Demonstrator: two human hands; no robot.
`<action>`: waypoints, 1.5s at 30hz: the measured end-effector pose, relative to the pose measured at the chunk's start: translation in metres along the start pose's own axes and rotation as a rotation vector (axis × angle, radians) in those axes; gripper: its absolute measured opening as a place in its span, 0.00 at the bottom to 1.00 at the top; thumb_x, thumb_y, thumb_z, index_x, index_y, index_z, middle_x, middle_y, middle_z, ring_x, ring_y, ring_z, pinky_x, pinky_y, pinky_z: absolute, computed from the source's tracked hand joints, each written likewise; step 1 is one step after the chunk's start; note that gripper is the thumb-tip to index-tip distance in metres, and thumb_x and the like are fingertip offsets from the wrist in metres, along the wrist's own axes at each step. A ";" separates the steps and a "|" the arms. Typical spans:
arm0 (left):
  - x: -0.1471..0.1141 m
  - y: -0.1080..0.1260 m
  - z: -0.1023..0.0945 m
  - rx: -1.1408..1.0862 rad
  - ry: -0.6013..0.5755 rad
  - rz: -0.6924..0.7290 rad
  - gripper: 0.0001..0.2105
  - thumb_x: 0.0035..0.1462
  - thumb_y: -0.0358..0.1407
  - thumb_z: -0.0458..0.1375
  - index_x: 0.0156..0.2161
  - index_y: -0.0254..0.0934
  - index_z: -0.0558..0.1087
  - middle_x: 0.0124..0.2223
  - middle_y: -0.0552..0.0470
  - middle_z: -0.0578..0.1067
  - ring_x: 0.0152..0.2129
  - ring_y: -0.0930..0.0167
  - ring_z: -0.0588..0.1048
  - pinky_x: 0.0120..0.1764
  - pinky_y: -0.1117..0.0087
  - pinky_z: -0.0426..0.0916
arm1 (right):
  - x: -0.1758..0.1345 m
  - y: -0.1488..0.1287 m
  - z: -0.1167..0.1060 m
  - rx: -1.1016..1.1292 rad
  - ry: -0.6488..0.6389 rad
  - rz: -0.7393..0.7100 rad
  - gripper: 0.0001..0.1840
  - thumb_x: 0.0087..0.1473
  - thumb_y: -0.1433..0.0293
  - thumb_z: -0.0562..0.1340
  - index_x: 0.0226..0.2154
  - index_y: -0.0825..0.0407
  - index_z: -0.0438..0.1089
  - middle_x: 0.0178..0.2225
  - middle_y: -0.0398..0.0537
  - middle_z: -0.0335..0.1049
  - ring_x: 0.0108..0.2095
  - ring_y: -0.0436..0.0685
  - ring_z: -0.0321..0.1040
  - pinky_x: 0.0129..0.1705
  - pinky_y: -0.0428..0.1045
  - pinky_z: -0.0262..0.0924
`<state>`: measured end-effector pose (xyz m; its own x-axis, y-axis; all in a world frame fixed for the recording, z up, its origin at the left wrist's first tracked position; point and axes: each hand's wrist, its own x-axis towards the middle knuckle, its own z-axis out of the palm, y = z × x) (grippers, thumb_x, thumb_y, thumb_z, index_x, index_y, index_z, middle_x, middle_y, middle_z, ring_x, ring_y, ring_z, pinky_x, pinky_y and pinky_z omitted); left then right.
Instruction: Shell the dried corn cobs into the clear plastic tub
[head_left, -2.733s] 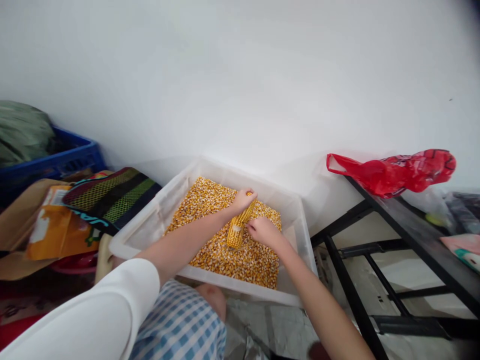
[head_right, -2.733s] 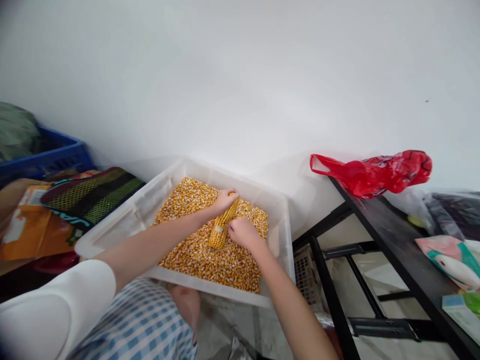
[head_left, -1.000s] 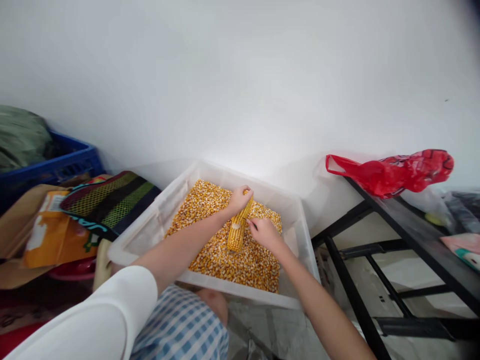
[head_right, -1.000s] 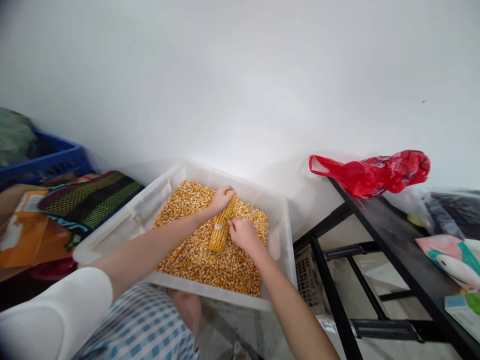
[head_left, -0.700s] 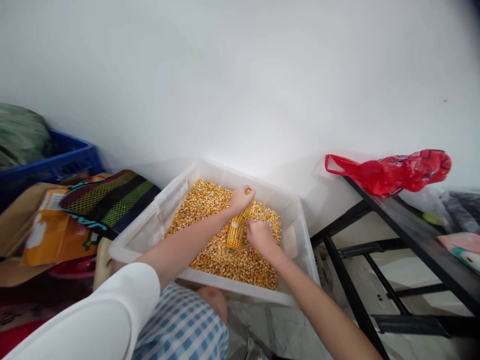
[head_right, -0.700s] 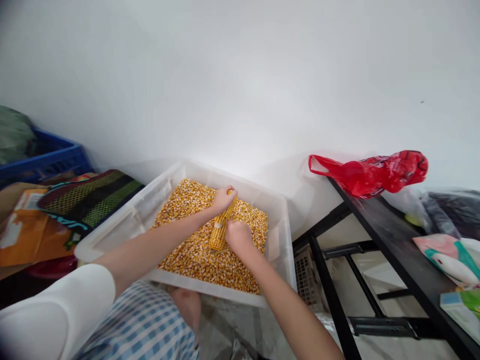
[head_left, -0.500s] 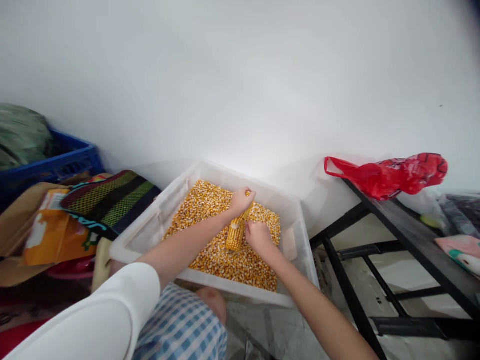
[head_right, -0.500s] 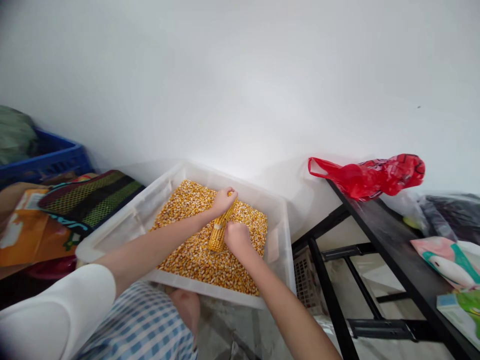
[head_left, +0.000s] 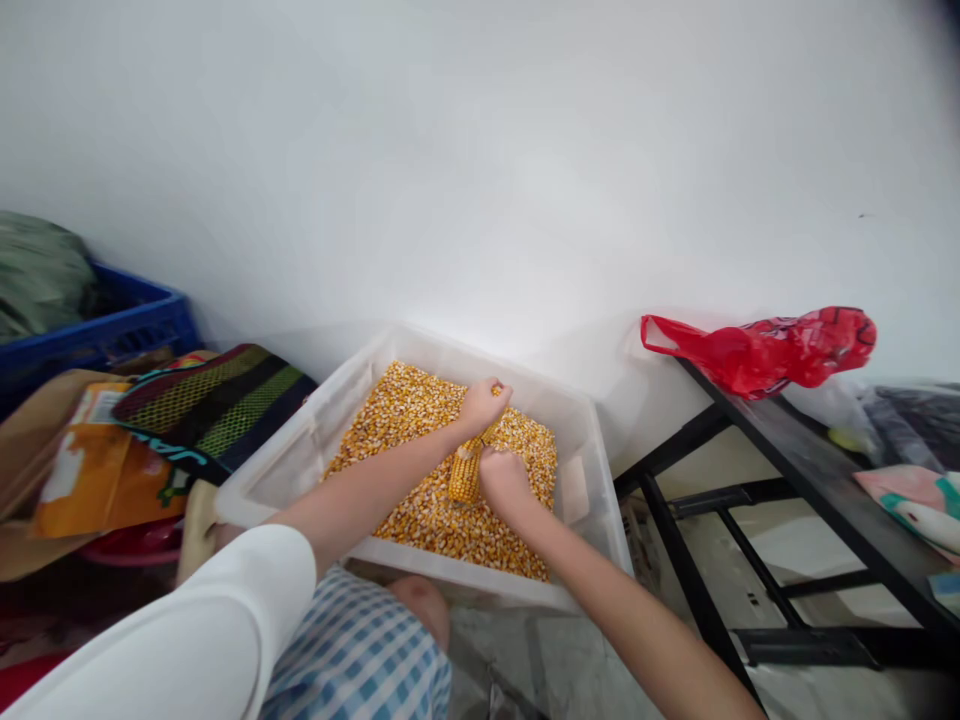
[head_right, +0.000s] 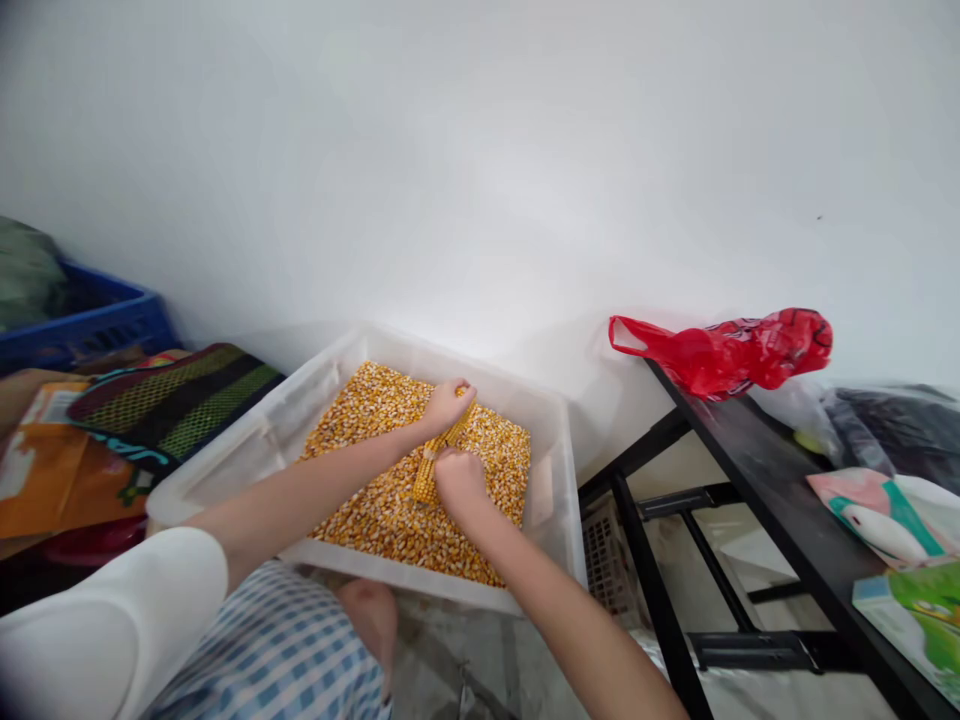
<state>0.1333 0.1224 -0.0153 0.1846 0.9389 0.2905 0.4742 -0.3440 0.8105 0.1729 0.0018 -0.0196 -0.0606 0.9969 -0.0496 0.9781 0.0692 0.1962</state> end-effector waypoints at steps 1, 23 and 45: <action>0.000 0.000 0.000 0.000 0.000 -0.004 0.16 0.51 0.43 0.47 0.36 0.37 0.72 0.35 0.49 0.75 0.35 0.69 0.71 0.40 0.71 0.62 | 0.001 0.001 0.000 0.025 0.020 0.031 0.13 0.50 0.78 0.51 0.36 0.62 0.69 0.30 0.63 0.71 0.31 0.57 0.69 0.31 0.46 0.57; -0.014 0.004 0.000 0.025 -0.123 0.245 0.15 0.51 0.40 0.47 0.36 0.35 0.72 0.29 0.51 0.74 0.27 0.71 0.70 0.34 0.72 0.62 | 0.026 0.058 -0.007 0.467 -0.002 -0.232 0.13 0.47 0.73 0.52 0.18 0.58 0.67 0.18 0.44 0.65 0.19 0.46 0.53 0.21 0.43 0.41; -0.001 -0.005 0.001 -0.087 -0.088 0.152 0.13 0.50 0.39 0.47 0.33 0.36 0.72 0.31 0.52 0.74 0.31 0.71 0.70 0.38 0.72 0.62 | 0.017 0.049 -0.003 0.363 0.044 -0.130 0.18 0.54 0.67 0.50 0.24 0.57 0.71 0.25 0.50 0.70 0.23 0.48 0.58 0.26 0.44 0.44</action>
<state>0.1316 0.1235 -0.0202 0.3244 0.8705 0.3701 0.3597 -0.4754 0.8029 0.2188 0.0226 -0.0077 -0.1897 0.9818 -0.0075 0.9680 0.1857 -0.1689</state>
